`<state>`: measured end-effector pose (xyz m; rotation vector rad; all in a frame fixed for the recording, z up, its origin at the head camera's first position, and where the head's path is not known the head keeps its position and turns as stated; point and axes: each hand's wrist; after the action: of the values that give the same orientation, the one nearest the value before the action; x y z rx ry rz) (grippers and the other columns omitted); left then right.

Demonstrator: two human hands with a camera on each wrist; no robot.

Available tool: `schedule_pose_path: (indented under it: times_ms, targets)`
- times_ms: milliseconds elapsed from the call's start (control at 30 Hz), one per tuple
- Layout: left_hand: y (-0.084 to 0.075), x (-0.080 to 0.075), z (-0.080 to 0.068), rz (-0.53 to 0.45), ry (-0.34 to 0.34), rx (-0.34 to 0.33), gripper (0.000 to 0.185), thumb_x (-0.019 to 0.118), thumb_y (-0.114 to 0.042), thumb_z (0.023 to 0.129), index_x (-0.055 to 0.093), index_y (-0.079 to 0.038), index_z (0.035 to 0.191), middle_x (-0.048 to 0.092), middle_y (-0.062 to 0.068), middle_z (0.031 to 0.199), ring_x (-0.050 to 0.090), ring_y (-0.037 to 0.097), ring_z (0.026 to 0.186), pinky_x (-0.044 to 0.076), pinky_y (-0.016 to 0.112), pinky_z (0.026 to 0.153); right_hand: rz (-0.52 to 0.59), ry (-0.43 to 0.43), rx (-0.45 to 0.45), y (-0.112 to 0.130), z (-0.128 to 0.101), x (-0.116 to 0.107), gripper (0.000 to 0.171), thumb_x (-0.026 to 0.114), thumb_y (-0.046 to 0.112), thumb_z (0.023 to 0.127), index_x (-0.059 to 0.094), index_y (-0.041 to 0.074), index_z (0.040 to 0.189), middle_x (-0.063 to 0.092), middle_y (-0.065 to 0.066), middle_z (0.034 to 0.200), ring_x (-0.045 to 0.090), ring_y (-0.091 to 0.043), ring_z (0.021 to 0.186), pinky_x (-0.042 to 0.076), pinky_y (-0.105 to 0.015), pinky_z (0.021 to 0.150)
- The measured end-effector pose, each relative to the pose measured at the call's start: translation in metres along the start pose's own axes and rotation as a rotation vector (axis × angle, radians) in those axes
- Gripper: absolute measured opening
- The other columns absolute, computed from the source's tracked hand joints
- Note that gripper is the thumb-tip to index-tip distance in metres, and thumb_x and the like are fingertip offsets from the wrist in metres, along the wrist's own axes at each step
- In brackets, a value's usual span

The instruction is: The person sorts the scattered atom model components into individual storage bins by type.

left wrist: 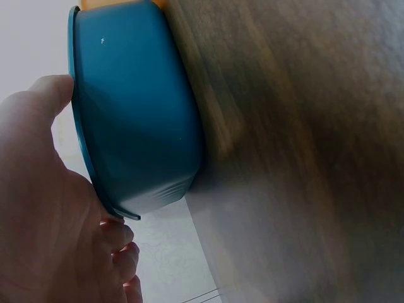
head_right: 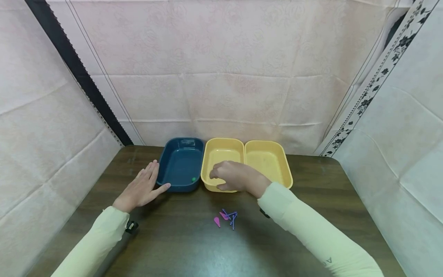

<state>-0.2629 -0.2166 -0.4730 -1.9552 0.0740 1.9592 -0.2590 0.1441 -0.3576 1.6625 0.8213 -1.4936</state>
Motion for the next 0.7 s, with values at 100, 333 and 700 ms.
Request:
schedule_pose_path:
  times_ms: [100,333,700]
  targets:
    - [0.000,0.000,0.000,-0.005,0.003,0.000,0.104,0.043,-0.071,0.103,0.014,0.008,0.166,0.012,0.027,0.176,0.014,0.046,0.164,0.015,0.062,0.133,-0.006,0.004,-0.015,0.000,-0.014,0.006,0.030,0.080,0.017,0.095,0.076,0.006,0.122,0.077,-0.007,0.116,0.072,-0.016,0.104,0.063,-0.031,0.094]
    - [0.000,-0.001,0.000,-0.001,0.007,-0.002,0.104,0.042,-0.071,0.103,0.014,0.008,0.166,0.011,0.027,0.176,0.014,0.046,0.164,0.015,0.062,0.133,-0.020,-0.030,-0.085,0.001,-0.035,0.023,0.022,0.081,0.013,0.092,0.077,0.007,0.113,0.076,-0.002,0.103,0.070,-0.011,0.091,0.062,-0.024,0.082]
    - [0.000,-0.001,-0.001,-0.013,0.012,-0.001,0.105,0.042,-0.071,0.103,0.013,0.008,0.166,0.010,0.027,0.176,0.013,0.045,0.164,0.014,0.062,0.133,-0.112,-0.020,-0.154,0.005,-0.053,0.058,0.020,0.086,0.017,0.088,0.076,0.012,0.104,0.070,0.004,0.096,0.065,-0.006,0.088,0.057,-0.019,0.074]
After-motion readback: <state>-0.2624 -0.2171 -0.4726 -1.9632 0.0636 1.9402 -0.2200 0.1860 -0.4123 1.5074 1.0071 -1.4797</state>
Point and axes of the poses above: each hand's wrist, its own z-axis towards the middle knuckle, its own x-axis out of the palm, y = z × x
